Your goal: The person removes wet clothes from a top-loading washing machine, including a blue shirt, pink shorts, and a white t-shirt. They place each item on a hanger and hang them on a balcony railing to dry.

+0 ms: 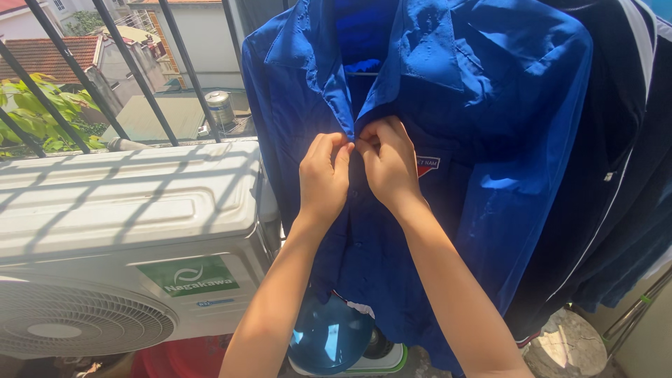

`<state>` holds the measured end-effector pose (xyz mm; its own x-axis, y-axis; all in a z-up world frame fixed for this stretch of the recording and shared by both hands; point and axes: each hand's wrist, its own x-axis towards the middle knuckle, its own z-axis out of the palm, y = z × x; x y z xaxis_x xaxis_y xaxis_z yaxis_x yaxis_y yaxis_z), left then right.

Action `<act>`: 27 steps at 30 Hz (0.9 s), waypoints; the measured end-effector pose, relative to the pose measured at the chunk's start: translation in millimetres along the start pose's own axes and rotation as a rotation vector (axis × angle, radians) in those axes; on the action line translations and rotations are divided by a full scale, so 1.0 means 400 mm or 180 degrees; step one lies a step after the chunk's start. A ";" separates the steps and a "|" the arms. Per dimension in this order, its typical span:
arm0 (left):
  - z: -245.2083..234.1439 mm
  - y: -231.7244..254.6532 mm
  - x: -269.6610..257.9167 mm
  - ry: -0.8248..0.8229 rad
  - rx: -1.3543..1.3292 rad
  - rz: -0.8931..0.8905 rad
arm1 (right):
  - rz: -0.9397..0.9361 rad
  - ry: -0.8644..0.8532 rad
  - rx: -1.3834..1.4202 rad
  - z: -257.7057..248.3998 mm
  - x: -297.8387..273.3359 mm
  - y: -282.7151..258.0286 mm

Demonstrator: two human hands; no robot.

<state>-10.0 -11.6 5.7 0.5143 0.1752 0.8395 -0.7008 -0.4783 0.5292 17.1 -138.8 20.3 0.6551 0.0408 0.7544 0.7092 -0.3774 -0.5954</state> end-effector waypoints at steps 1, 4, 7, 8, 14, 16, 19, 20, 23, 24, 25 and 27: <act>0.002 0.001 0.003 0.0021 0.0024 0.0059 | -0.0044 -0.0084 0.0126 -0.003 0.001 0.008; 0.006 0.003 0.003 -0.0013 0.0085 -0.0003 | -0.0059 -0.0267 0.0395 -0.016 0.006 0.032; 0.009 0.002 0.001 -0.0075 0.0042 0.0164 | 0.0156 -0.0308 0.0545 -0.028 0.019 0.049; 0.011 0.003 -0.001 -0.0105 0.0017 0.0123 | 0.0227 -0.0313 0.0645 -0.030 0.025 0.051; 0.007 -0.002 -0.005 0.0152 -0.0214 0.0097 | 0.0308 -0.0431 0.0367 -0.035 0.040 0.039; 0.004 -0.008 -0.004 0.0199 -0.0235 0.0246 | 0.0322 -0.0427 0.0437 -0.038 0.039 0.036; -0.002 -0.018 -0.003 -0.0092 -0.0351 -0.0093 | 0.0365 -0.0375 0.0715 -0.042 0.033 0.032; -0.002 -0.020 -0.002 -0.0095 -0.0501 -0.0222 | 0.0330 -0.0362 0.0777 -0.041 0.031 0.030; 0.002 -0.022 0.000 -0.0097 -0.0715 -0.0395 | 0.0203 -0.0342 0.0727 -0.046 0.032 0.024; 0.005 -0.022 0.000 -0.0096 -0.0631 -0.0314 | 0.0163 -0.0340 0.0665 -0.050 0.032 0.022; 0.007 -0.021 -0.001 -0.0094 -0.0546 -0.0234 | 0.0218 -0.0351 0.0632 -0.052 0.034 0.021; 0.010 -0.021 -0.002 -0.0114 -0.0552 -0.0168 | 0.0331 -0.0374 0.0568 -0.056 0.042 0.019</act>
<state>-2.6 -11.3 0.1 0.5679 0.1639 0.8066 -0.7454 -0.3133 0.5884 27.7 -161.7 34.6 0.7455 0.1215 0.6553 0.6642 -0.2163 -0.7156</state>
